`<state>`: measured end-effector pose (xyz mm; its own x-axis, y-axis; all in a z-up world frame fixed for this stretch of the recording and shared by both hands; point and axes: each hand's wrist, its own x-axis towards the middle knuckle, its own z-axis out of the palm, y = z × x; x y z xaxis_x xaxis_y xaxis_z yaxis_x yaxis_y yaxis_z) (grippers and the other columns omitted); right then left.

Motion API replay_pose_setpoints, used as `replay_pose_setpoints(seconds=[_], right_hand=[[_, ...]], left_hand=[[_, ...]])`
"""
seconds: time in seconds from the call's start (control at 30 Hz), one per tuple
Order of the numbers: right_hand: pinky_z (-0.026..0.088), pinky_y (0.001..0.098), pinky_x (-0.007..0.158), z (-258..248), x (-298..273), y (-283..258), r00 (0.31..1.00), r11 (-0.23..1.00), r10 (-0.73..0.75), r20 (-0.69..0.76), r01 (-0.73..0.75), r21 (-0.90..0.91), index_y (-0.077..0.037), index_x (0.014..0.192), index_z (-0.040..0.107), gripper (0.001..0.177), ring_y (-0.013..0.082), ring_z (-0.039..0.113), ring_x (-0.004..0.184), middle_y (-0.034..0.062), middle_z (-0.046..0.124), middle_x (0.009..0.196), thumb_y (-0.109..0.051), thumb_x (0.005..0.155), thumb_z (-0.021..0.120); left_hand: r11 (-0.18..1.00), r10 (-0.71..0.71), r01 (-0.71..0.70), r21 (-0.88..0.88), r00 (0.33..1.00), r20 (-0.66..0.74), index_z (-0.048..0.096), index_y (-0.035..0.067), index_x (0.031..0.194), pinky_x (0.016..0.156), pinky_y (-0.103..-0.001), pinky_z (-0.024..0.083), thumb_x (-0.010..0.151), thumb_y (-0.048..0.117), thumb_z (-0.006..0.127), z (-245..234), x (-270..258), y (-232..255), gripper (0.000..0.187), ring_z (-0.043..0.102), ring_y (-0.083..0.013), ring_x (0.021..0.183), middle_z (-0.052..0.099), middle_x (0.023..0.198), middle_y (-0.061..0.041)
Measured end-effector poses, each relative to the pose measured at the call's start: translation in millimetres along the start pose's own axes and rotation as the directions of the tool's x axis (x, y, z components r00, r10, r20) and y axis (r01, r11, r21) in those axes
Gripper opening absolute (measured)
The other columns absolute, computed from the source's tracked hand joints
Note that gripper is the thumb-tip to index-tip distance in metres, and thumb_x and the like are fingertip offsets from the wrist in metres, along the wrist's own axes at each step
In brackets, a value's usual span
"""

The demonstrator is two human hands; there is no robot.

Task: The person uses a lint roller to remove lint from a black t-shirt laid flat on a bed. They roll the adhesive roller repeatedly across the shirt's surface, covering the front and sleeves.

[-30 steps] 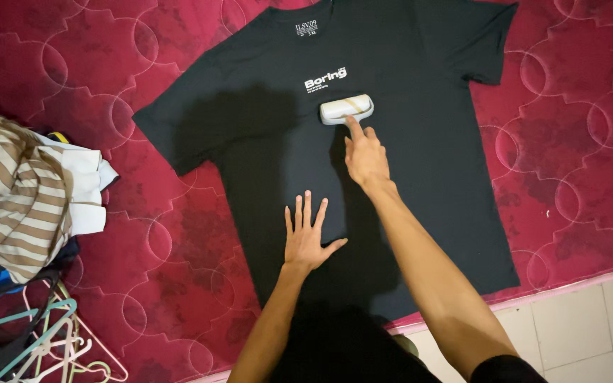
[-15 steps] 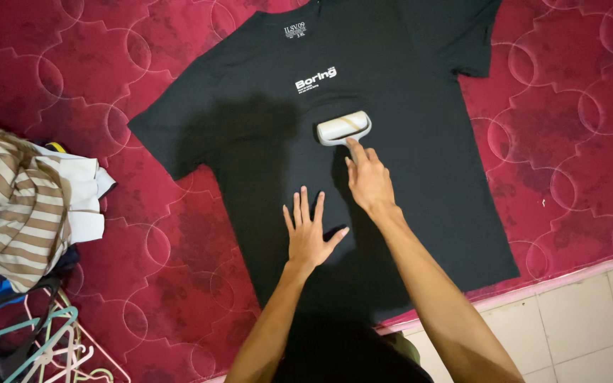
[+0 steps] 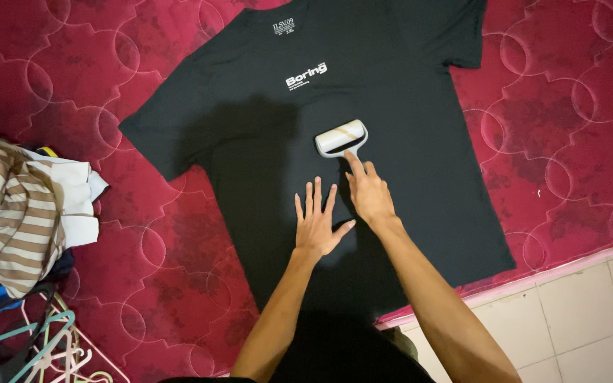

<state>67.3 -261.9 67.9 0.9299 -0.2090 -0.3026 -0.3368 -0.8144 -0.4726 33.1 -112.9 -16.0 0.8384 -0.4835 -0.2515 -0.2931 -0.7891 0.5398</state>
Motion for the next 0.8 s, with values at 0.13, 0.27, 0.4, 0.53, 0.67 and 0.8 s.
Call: replay_pose_setpoints(seconds=[0.13, 0.27, 0.4, 0.53, 0.67, 0.8], right_hand=[[0.06, 0.0557, 0.076, 3, -12, 9, 0.998, 0.999, -0.04, -0.045, 0.041, 0.009, -0.025, 0.152, 0.043, 0.049, 0.049, 0.07, 0.09, 0.0204, 0.061, 0.122, -0.022, 0.104, 0.053], [0.061, 0.0544, 0.076, 2, -25, 17, 0.983, 0.992, -0.107, -0.151, 0.116, 0.053, -0.022, 0.148, 0.048, 0.045, 0.0484, 0.07, 0.092, 0.0198, 0.063, 0.124, -0.021, 0.103, 0.056], [0.064, 0.0491, 0.073, -6, -54, 20, 0.987, 0.989, -0.08, -0.138, 0.096, 0.109, -0.02, 0.146, 0.051, 0.044, 0.0417, 0.074, 0.088, 0.0196, 0.063, 0.124, -0.017, 0.103, 0.055], [0.062, 0.051, 0.071, -19, -94, 22, 0.984, 0.997, -0.044, -0.17, 0.055, 0.062, -0.02, 0.143, 0.055, 0.042, 0.0436, 0.073, 0.085, 0.0172, 0.067, 0.12, -0.017, 0.101, 0.059], [0.062, 0.0504, 0.07, -21, -127, 30, 0.992, 0.999, 0.018, -0.123, -0.013, 0.038, -0.022, 0.142, 0.056, 0.042, 0.0423, 0.073, 0.084, 0.0155, 0.068, 0.117, -0.018, 0.1, 0.059], [0.062, 0.0515, 0.068, -17, -141, 40, 0.996, 1.0, 0.018, -0.088, -0.018, -0.009, -0.022, 0.141, 0.056, 0.043, 0.043, 0.073, 0.081, 0.0167, 0.067, 0.117, -0.018, 0.099, 0.059]], left_hand=[[0.999, -0.001, 0.0, 0.042, 1.0, 0.018, 0.016, 0.017, 0.164, 0.123, -0.063, 0.0, 0.088, 0.067, 0.061, 2, 1, -2, 0.102, -0.001, -0.0396, 0.158, -0.001, 0.17, -0.021], [0.998, -0.007, 0.005, 0.058, 0.999, 0.034, 0.014, 0.018, 0.165, 0.124, -0.062, -0.001, 0.088, 0.068, 0.061, -1, 0, 1, 0.104, -0.003, -0.0389, 0.159, -0.002, 0.171, -0.021], [0.997, -0.054, 0.045, 0.068, 0.989, 0.136, 0.009, 0.02, 0.164, 0.123, -0.062, -0.003, 0.086, 0.069, 0.061, -3, 3, 2, 0.106, -0.007, -0.0376, 0.157, -0.007, 0.17, -0.02], [0.997, -0.023, 0.017, 0.081, 0.998, 0.066, 0.009, 0.016, 0.165, 0.123, -0.062, -0.003, 0.089, 0.069, 0.06, -2, 1, 1, 0.106, -0.007, -0.0377, 0.158, -0.006, 0.171, -0.02], [0.998, -0.021, 0.019, 0.057, 0.999, 0.039, 0.006, 0.005, 0.163, 0.124, -0.061, -0.003, 0.088, 0.071, 0.06, 3, -1, -1, 0.114, -0.006, -0.0363, 0.158, -0.004, 0.171, -0.02], [0.998, -0.017, 0.016, 0.058, 0.999, 0.028, 0.004, -0.001, 0.162, 0.124, -0.06, -0.002, 0.086, 0.071, 0.06, 3, -1, -2, 0.119, -0.004, -0.0357, 0.158, -0.001, 0.171, -0.02]])
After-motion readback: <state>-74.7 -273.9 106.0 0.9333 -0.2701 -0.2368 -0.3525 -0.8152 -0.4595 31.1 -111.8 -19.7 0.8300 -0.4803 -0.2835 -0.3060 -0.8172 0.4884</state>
